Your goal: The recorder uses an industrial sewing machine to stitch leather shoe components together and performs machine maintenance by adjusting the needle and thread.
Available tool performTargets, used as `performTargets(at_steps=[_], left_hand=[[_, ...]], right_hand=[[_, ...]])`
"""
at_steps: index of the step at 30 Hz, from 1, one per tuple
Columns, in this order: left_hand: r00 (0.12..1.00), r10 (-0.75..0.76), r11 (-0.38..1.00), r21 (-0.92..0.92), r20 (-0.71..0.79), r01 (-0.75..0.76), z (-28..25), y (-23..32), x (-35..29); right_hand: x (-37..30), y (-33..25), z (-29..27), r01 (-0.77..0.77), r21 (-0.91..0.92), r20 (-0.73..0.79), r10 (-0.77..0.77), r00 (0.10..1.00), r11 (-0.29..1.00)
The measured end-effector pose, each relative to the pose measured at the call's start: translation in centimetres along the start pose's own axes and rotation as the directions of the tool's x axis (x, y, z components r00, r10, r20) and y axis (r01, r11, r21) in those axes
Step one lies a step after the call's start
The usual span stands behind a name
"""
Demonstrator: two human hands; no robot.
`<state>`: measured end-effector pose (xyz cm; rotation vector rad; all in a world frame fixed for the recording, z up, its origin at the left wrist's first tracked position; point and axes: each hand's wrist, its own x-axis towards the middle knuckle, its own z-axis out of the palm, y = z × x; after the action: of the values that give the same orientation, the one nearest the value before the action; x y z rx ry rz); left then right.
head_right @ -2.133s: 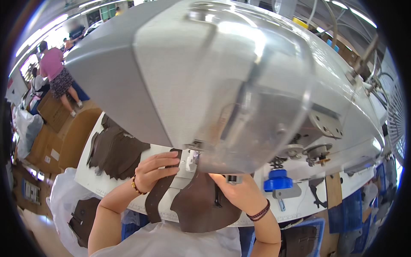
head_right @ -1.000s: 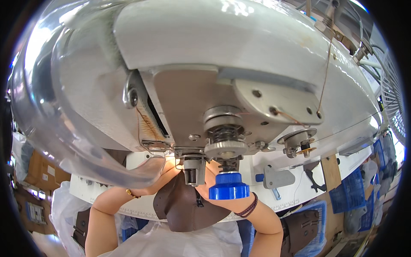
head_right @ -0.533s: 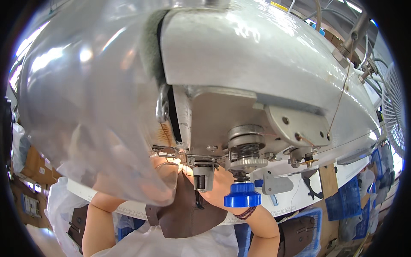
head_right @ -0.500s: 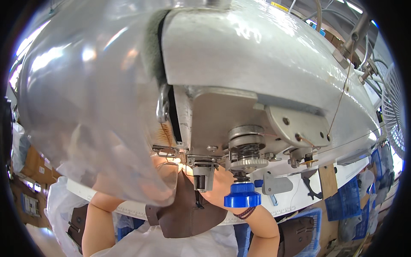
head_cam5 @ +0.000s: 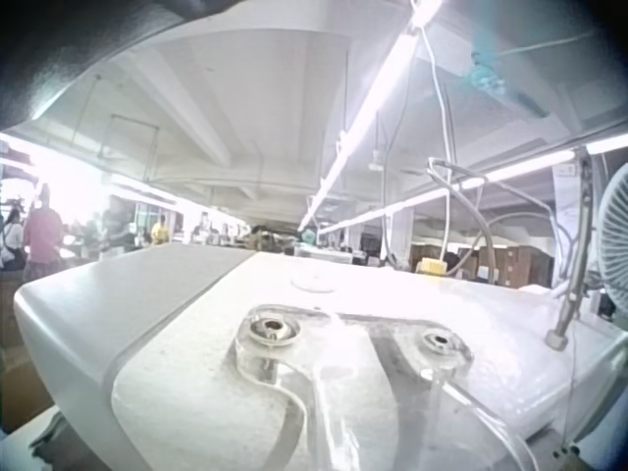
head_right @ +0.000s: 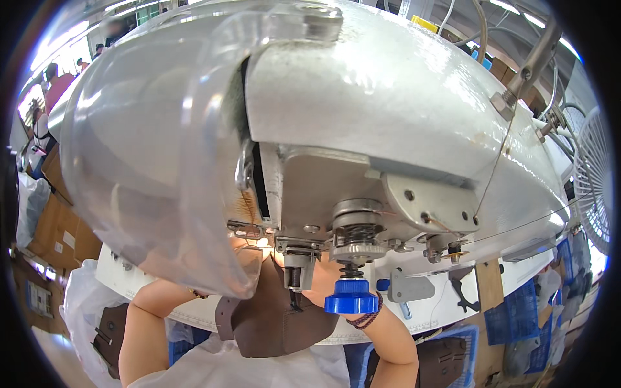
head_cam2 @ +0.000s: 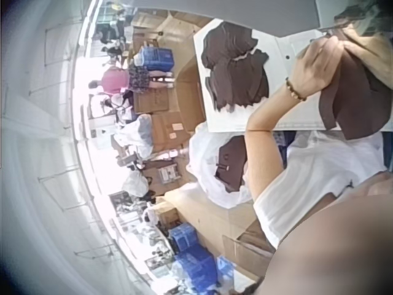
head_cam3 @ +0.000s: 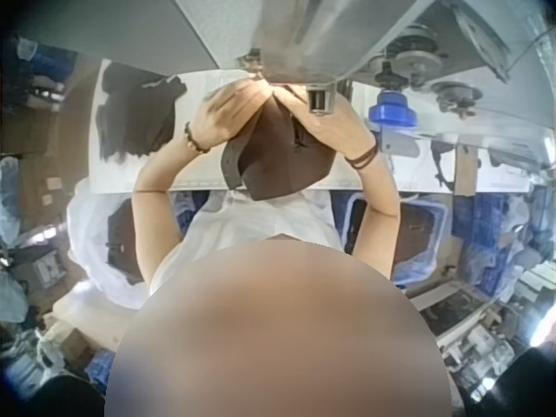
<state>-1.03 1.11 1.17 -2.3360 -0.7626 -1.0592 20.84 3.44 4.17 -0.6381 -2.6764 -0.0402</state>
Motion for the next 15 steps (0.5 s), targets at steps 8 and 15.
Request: performTargets(at_steps=[8, 15], left_hand=[[1.0, 0.002, 1.0, 0.0, 0.005, -0.002, 0.0, -0.1, -0.1], [0.997, -0.052, 0.995, -0.083, 0.053, 0.057, -0.8, -0.1, 0.1]], right_hand=[[-0.5, 0.9, 0.3, 0.133, -0.273, 0.193, -0.081, 0.978, 0.953], [-0.8, 1.2, 1.4, 0.016, -0.173, 0.12, 0.005, 0.993, 0.985]])
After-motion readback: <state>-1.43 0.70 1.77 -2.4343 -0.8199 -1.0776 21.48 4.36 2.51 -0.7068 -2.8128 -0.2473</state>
